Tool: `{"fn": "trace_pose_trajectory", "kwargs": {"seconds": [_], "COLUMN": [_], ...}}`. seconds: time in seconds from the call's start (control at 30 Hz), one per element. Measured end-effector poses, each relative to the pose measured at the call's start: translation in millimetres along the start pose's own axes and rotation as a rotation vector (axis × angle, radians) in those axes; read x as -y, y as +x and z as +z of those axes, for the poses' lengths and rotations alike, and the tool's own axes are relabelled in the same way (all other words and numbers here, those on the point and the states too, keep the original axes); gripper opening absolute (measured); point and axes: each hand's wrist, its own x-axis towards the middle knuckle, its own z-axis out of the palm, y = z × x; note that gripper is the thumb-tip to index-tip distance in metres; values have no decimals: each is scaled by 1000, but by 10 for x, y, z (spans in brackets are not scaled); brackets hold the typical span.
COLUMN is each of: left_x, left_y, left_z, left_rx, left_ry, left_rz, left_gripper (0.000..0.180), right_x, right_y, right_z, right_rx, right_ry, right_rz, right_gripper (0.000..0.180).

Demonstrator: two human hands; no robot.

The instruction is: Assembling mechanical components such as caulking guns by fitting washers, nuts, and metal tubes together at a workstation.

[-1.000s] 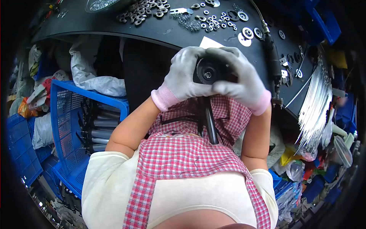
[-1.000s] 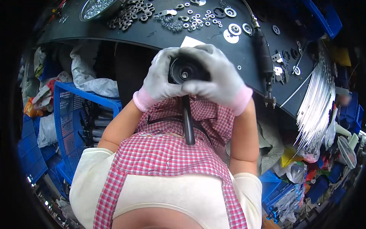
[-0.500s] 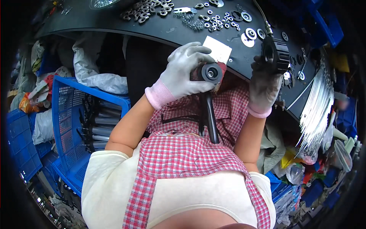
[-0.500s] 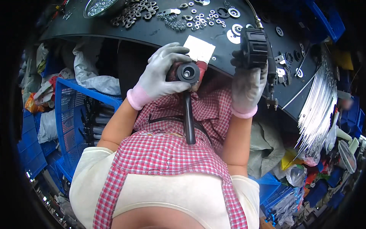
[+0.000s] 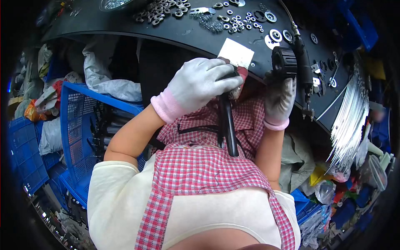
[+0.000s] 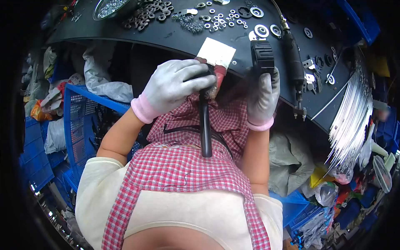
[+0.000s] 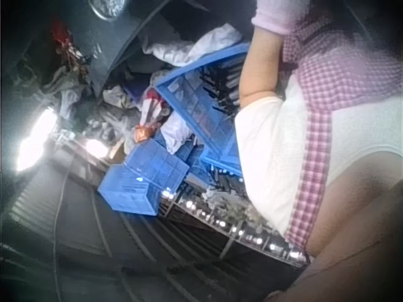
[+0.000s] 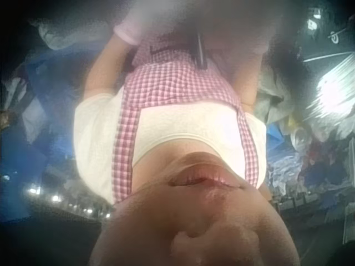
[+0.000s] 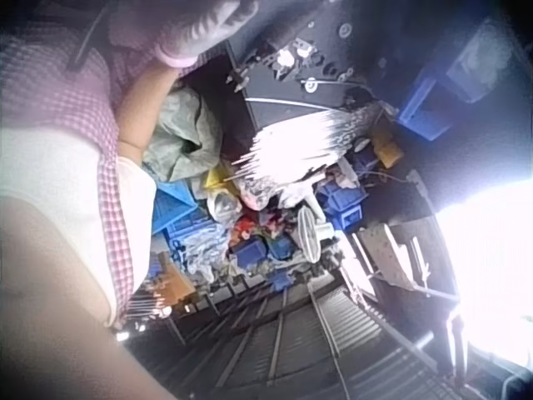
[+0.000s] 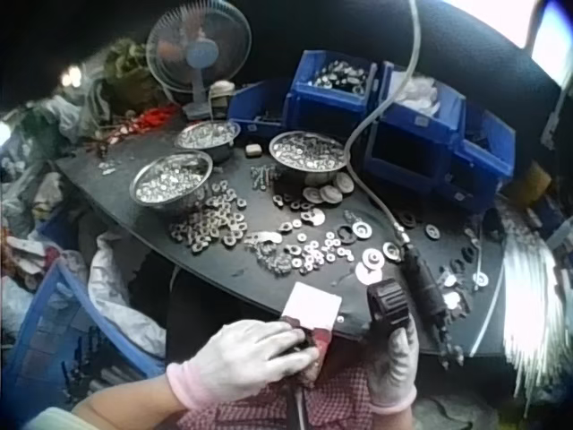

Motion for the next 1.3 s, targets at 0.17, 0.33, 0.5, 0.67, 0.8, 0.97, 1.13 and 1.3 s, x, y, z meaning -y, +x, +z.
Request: {"fn": "trace_pose_trajectory", "kwargs": {"seconds": [0.17,0.33,0.5,0.67,0.8,0.97,1.13,1.3], "left_x": [44,6,121,14,-53,-40,-76,-64], "left_y": [-147,-64,45,-47,-87,-25,-9,-25], "left_z": [-96,42,225,333,531,576,602,639], "left_rx": [154,-275,-28,-118,-298,-334,-370,-402], "left_ry": [-92,-519,-457,-385,-502,-453,-464,-467], "left_rz": [-21,-335,-373,-414,-409,-348,-379,-408], "left_gripper": [55,100,87,78,72,65,64,66], "right_x": [24,228,424,1048,1743,2515,2971,2762], "right_y": [-39,79,162,666,1802,3217,4166,4482], "right_z": [124,584,690,201,-370,-767,-889,-764], "right_rx": [59,618,736,443,-230,-579,-572,-324], "right_ry": [-233,-1167,-1462,-1160,-1270,-1889,-2098,-2062], "right_rz": [-98,-297,-212,137,-306,-741,223,252], "right_gripper": [39,75,78,47,20,35,75,86]}}
